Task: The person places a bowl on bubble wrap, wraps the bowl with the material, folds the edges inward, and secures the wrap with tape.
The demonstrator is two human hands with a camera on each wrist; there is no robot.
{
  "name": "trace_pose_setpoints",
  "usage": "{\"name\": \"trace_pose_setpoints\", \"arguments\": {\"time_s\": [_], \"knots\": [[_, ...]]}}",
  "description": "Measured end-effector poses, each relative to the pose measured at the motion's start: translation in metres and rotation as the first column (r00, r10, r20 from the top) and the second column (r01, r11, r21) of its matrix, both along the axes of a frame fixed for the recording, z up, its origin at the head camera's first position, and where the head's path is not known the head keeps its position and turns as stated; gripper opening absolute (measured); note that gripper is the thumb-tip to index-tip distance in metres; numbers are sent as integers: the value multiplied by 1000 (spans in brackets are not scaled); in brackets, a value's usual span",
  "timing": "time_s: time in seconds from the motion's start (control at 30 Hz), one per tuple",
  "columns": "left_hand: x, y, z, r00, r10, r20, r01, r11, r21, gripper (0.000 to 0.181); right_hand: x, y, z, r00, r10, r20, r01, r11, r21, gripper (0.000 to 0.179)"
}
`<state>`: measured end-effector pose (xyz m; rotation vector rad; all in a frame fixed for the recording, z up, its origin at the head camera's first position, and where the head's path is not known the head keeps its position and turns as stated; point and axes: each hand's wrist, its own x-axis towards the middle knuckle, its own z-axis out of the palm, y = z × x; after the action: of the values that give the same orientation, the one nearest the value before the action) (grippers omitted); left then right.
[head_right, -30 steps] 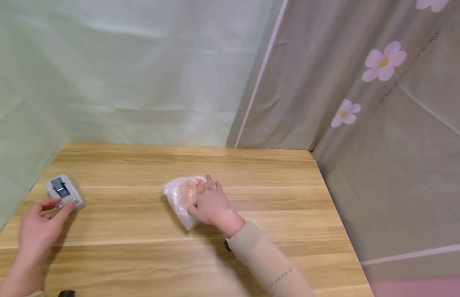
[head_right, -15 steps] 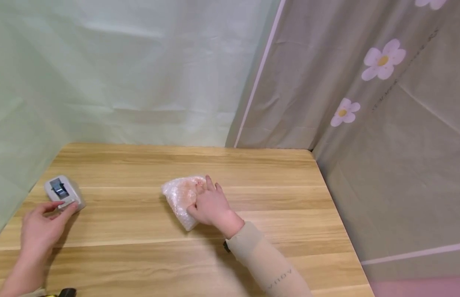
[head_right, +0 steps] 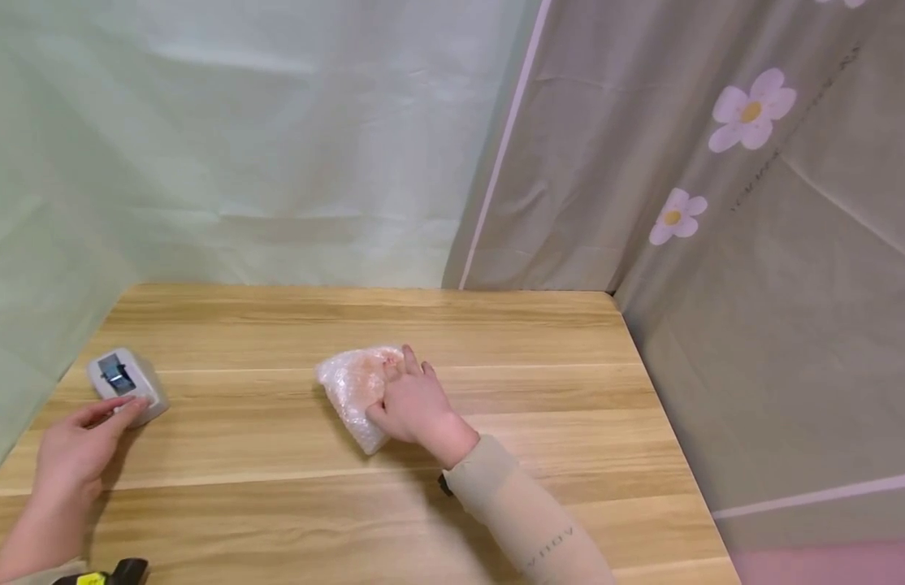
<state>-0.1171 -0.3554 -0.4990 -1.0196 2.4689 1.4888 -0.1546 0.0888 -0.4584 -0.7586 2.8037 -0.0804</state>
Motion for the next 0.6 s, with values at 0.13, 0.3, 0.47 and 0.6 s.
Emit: {"name": "trace_pose_setpoints", "arguments": {"time_s": [0.13,0.3,0.47,0.6], "knots": [[-2,1,0,998,57,-14,-56,998,38,58,0,-1,1,1000,2,2,-2,1000,-6,52],[-5,5,-1,994,106,-32,-103,992,71,46,0,-1,1,1000,4,-3,-4,1000,-4,52],[-5,8,0,994,110,-9,-109,990,89,58,0,-1,0,1000,2,2,-2,1000,-1,52],[-5,8,2,995,103,4,-103,990,99,63,0,-1,0,1000,-4,8,4,1000,-3,53]]}}
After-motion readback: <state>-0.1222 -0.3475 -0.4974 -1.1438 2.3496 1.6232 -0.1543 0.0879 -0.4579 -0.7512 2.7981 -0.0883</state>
